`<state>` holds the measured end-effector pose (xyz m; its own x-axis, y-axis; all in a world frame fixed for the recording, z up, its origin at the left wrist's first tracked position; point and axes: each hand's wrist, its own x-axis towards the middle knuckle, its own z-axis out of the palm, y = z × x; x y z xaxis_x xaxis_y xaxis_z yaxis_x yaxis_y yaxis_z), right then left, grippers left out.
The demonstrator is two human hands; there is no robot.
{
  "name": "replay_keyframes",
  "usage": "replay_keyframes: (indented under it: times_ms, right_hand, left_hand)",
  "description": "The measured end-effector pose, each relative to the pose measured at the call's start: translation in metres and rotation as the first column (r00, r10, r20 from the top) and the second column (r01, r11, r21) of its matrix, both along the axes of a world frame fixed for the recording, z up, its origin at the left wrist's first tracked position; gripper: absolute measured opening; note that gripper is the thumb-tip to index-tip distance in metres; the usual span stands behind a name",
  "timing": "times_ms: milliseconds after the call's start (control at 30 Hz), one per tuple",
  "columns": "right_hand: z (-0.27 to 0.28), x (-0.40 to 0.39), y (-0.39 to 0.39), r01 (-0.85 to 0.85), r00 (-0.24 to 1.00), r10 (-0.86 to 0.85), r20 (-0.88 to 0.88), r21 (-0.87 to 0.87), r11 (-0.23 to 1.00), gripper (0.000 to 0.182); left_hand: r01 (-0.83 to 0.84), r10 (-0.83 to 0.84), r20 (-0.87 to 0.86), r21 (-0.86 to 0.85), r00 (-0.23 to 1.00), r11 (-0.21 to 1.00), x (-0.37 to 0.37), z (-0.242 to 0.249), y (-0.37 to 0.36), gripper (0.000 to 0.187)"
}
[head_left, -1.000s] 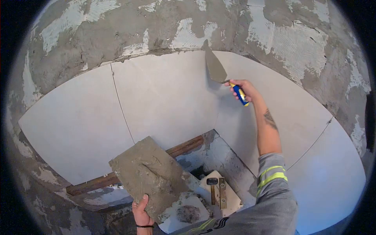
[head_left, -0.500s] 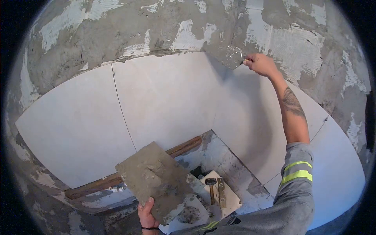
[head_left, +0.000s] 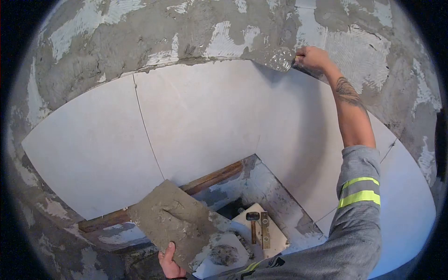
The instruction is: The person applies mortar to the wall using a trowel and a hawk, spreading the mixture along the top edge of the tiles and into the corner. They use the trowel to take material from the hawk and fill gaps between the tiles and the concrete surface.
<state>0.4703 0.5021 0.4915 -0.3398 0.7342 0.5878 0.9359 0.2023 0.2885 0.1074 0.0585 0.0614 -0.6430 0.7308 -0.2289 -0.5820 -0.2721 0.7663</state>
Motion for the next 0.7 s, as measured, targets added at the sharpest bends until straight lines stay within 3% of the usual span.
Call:
replay_keyframes:
  times_ms: [133, 200, 333, 400, 433, 500, 533, 667, 700]
  right_hand:
    - [0.003, 0.006, 0.000, 0.045, 0.999, -0.044, 0.021, -0.056, 0.997, 0.029]
    - [-0.002, 0.007, -0.007, 0.046, 0.996, -0.054, -0.068, -0.115, 0.992, 0.029]
    - [-0.010, 0.010, -0.011, -0.017, 0.998, 0.013, -0.065, -0.052, 0.999, 0.029]
    - [-0.012, 0.010, -0.014, -0.082, 0.988, 0.051, -0.144, -0.224, 0.971, 0.029]
    - [-0.014, 0.009, -0.016, -0.074, 0.989, 0.044, -0.139, -0.221, 0.973, 0.029]
    - [-0.024, 0.006, -0.019, -0.164, 0.909, 0.014, -0.416, -0.327, 0.931, 0.028]
    - [-0.022, 0.006, -0.021, -0.148, 0.923, -0.011, -0.385, -0.383, 0.912, 0.026]
    - [-0.024, 0.012, -0.036, -0.124, 0.939, 0.005, -0.343, -0.327, 0.937, 0.025]
    - [-0.027, 0.013, -0.041, -0.113, 0.974, 0.071, -0.214, -0.192, 0.975, 0.027]
  left_hand:
    - [-0.019, 0.021, -0.054, 0.038, 0.998, 0.999, -0.001, -0.008, -0.008, 0.042]
    - [-0.027, 0.029, -0.055, 0.028, 0.998, 0.999, -0.002, -0.013, -0.010, 0.042]
    - [-0.040, 0.041, -0.027, 0.035, 0.999, 0.999, -0.004, -0.024, -0.013, 0.039]
    - [-0.038, 0.038, -0.023, 0.032, 0.999, 0.999, -0.004, -0.024, -0.013, 0.038]
    - [-0.052, 0.054, -0.031, 0.038, 0.998, 0.998, 0.000, -0.018, -0.013, 0.037]
    - [-0.063, 0.064, -0.037, 0.045, 0.997, 0.997, 0.000, -0.017, -0.013, 0.035]
    - [-0.053, 0.053, -0.036, 0.011, 0.998, 0.999, -0.004, -0.021, -0.014, 0.036]
    - [-0.008, 0.007, -0.025, -0.022, 1.000, 1.000, -0.014, -0.037, -0.015, 0.038]
    - [-0.004, 0.003, -0.021, -0.021, 1.000, 1.000, -0.012, -0.032, -0.014, 0.038]
